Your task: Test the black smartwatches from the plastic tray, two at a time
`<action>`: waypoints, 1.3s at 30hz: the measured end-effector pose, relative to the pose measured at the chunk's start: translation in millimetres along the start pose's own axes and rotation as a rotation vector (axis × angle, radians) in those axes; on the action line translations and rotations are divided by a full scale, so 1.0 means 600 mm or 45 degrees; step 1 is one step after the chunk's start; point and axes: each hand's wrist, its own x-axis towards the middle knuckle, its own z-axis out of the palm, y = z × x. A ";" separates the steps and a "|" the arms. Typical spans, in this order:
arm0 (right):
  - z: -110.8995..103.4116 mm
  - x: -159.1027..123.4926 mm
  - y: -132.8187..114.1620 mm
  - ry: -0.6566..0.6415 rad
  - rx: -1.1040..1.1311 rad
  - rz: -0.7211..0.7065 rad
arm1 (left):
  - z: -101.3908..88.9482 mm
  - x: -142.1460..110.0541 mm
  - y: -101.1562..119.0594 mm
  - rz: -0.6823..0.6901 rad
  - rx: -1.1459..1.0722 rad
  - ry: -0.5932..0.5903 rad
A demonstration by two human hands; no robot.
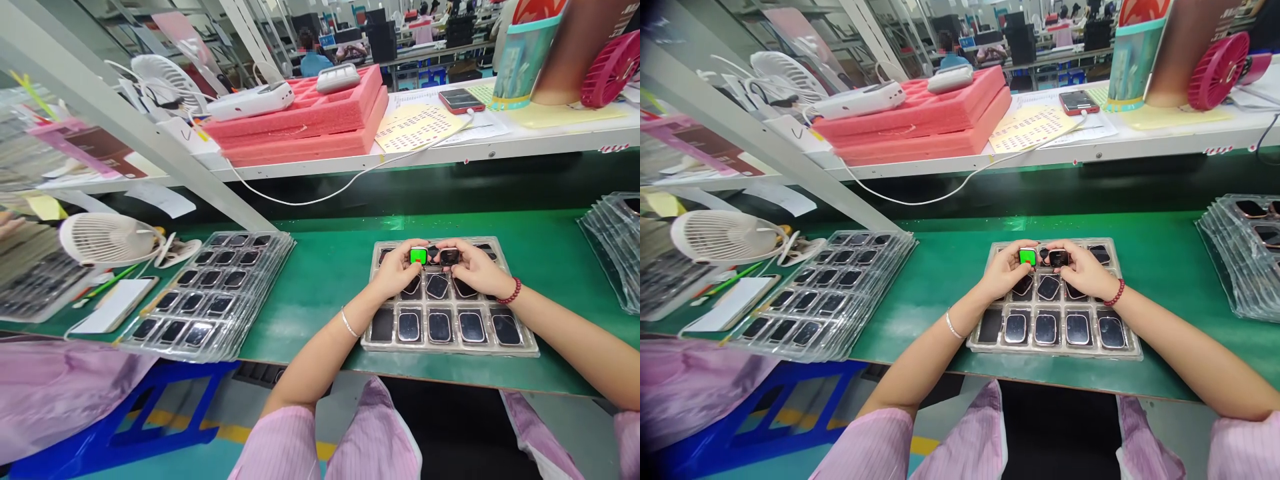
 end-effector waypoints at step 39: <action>-0.005 0.002 0.007 0.095 0.136 0.054 | -0.001 -0.003 0.006 -0.107 -0.140 -0.013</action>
